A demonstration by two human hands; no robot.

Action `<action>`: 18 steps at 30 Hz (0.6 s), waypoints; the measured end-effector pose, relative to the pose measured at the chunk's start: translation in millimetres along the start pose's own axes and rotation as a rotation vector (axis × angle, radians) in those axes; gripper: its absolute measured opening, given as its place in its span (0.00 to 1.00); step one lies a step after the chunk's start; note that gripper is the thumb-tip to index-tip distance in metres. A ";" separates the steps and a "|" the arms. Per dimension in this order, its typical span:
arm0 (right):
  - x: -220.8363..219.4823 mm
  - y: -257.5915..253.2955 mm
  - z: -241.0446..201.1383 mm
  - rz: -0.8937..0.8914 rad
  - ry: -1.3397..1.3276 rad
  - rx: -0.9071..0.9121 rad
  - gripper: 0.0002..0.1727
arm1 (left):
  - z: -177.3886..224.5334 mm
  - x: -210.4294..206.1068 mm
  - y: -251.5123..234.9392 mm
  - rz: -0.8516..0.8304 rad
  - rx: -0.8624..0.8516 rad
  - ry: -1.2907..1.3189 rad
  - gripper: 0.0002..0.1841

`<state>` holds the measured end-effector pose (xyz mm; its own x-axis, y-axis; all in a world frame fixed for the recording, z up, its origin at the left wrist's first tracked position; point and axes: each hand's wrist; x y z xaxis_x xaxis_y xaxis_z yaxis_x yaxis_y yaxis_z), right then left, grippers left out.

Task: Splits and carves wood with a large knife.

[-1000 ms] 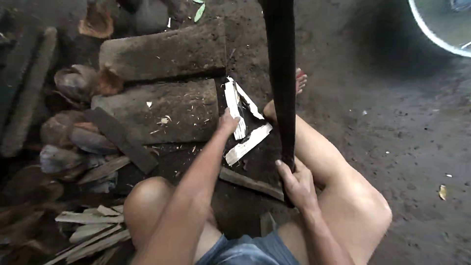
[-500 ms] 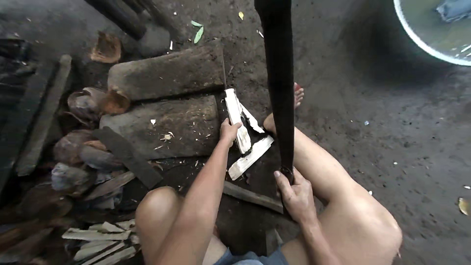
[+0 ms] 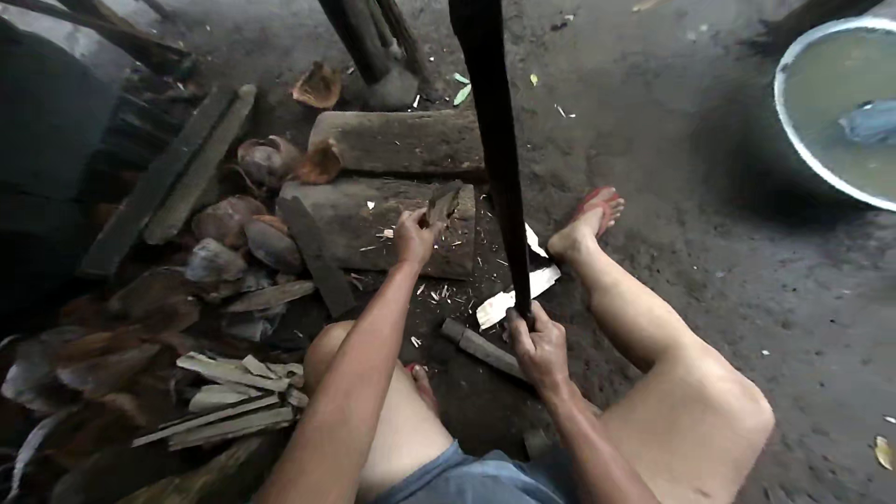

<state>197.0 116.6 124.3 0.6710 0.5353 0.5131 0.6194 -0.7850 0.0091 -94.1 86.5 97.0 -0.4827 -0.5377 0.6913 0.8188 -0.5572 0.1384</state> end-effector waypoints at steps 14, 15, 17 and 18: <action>-30.2 -44.1 -90.5 0.206 -0.006 0.370 0.21 | -20.4 3.2 -8.5 -0.116 0.101 -0.017 0.21; -28.7 -50.7 -98.3 0.221 -0.039 0.414 0.21 | -20.1 3.6 -9.9 -0.118 0.109 -0.023 0.21; -31.2 -61.3 -103.4 0.239 -0.024 0.444 0.20 | -18.1 5.9 -11.2 -0.128 0.124 -0.042 0.22; -36.2 -64.3 -98.9 0.229 0.039 0.412 0.19 | -17.9 6.1 -11.7 -0.126 0.123 -0.035 0.22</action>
Point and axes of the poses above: each hand's wrist, its own y-axis away from the middle knuckle, its own x-axis out of the back of the hand, z = x × y, and after that the axes turned 3 degrees about -x, right-handed
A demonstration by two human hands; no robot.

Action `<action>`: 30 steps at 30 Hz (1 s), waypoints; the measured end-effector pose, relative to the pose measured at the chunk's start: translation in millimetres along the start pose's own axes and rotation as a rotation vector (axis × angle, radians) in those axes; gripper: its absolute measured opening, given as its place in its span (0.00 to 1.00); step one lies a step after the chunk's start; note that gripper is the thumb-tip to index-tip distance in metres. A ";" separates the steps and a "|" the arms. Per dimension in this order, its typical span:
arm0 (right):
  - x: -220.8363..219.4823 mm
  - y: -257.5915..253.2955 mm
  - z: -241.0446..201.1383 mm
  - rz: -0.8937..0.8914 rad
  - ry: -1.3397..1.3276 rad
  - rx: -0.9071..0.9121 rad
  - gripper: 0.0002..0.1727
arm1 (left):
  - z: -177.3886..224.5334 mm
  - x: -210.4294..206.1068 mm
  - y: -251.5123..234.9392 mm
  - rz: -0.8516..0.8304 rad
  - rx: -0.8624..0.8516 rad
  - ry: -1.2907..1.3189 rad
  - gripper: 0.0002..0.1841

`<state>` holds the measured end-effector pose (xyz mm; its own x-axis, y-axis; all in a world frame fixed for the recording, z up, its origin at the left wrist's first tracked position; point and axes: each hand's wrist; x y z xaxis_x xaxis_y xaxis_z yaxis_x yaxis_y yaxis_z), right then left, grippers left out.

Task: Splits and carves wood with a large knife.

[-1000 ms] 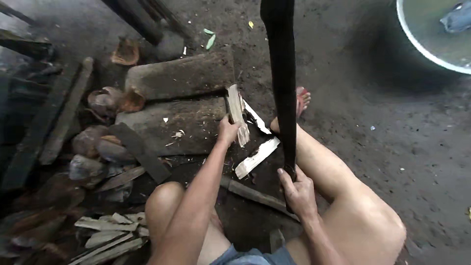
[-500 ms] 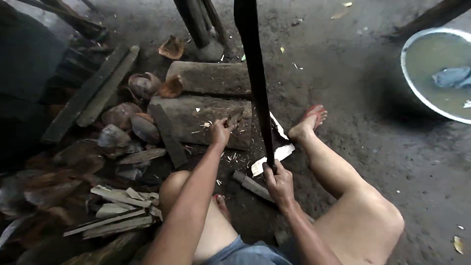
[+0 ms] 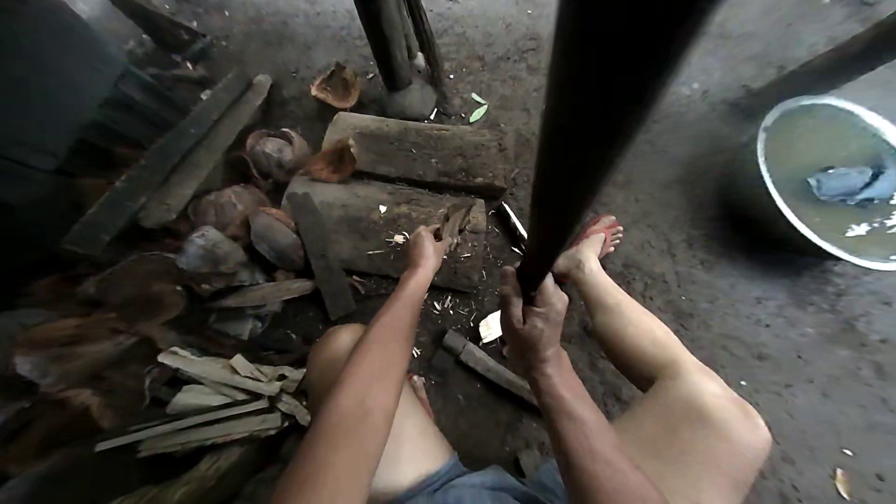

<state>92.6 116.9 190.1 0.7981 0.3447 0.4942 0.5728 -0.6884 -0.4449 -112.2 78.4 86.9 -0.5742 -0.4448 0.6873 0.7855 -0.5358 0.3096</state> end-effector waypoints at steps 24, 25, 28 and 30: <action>58.4 -65.8 -48.3 0.076 -0.265 0.041 0.07 | -21.8 34.3 -4.4 0.240 0.057 0.581 0.43; 44.9 -46.0 -29.4 -0.027 -0.040 -0.107 0.12 | -19.1 30.9 -2.5 0.194 0.054 0.563 0.44; -29.0 23.1 67.7 -0.562 0.405 -0.634 0.21 | -12.6 16.7 8.4 0.032 0.033 0.424 0.50; -57.2 47.3 94.8 -0.765 0.434 -0.834 0.24 | -10.2 19.1 25.2 -0.044 -0.003 0.350 0.53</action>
<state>91.8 125.1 69.9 0.0851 0.7096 0.6995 0.4447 -0.6553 0.6106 -105.7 49.1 101.2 -0.6524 -0.6401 0.4059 0.7577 -0.5621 0.3315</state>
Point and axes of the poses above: each hand's wrist, its own y-axis away from the middle knuckle, its own x-axis out of the back of the hand, z = x × y, and after that the axes turned 3 degrees about -x, right-handed
